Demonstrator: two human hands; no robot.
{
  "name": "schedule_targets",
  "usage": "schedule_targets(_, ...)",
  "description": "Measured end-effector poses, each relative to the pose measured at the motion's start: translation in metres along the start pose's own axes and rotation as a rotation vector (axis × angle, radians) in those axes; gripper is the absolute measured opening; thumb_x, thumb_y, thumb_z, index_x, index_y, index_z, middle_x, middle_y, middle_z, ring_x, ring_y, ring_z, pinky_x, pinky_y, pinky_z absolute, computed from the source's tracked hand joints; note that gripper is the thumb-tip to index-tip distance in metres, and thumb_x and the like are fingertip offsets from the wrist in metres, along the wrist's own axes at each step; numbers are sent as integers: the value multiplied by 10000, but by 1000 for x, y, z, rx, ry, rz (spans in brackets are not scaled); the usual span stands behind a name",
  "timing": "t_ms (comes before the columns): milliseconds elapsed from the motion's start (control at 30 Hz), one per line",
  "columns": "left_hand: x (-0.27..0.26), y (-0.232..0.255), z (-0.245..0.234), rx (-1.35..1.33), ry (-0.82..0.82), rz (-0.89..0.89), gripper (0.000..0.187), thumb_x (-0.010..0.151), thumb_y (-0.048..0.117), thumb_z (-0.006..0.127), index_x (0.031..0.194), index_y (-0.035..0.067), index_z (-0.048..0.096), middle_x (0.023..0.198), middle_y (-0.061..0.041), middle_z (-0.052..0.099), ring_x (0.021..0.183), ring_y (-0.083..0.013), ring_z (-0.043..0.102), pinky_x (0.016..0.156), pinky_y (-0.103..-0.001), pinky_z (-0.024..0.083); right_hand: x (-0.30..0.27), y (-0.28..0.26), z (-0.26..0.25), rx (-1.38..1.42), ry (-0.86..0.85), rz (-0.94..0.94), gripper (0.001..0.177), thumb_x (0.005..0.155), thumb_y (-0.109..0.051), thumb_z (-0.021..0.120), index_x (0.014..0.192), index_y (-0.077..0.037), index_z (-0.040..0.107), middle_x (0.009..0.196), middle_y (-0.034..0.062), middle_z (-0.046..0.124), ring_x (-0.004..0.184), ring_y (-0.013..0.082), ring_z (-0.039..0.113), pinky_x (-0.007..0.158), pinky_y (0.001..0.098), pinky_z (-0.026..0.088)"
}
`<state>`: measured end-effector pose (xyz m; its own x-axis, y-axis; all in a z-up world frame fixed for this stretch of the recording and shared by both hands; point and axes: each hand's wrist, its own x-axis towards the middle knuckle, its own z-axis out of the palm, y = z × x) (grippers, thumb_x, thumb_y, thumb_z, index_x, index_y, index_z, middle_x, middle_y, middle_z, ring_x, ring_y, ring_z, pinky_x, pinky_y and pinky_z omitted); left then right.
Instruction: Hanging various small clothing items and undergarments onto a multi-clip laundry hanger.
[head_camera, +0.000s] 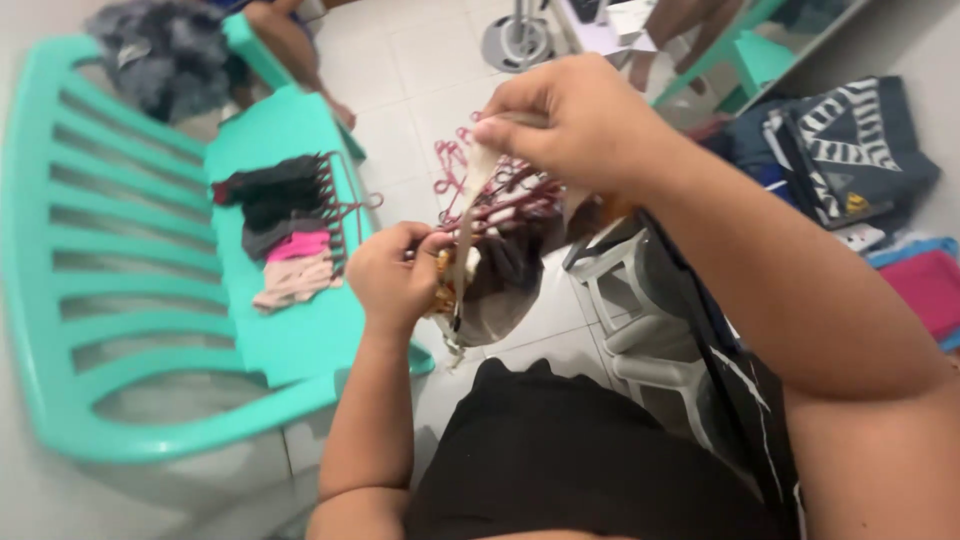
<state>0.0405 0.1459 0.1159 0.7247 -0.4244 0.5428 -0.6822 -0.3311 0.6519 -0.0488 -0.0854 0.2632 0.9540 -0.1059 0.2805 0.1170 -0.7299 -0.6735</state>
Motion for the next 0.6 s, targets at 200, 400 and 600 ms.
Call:
schedule_targets(200,-31,18,-10,124,-5,-50,145,826,251,831,795,125,765,680,-48,702,606,-223,656,562,-341,461,-14,34,2,-102,-386,250,376,1008,-430,610,1090,-91,750,936,135,756,858,241,689,817,395,536)
schedule_targets(400,-56,16,-33,90,30,-226,125,863,235,808,852,118,764,692,-39,694,610,-154,674,564,-298,488,-46,62,-14,-95,-117,-15,605,1013,-569,564,1420,-121,572,1417,171,545,1361,356,509,1081,488,426)
schedule_targets(600,-74,12,-68,178,203,-338,114,878,209,790,873,98,764,676,-47,679,585,-174,635,573,-312,471,-78,71,21,43,277,-300,378,1096,-339,717,1312,-45,617,1322,159,580,1298,301,550,1146,407,428)
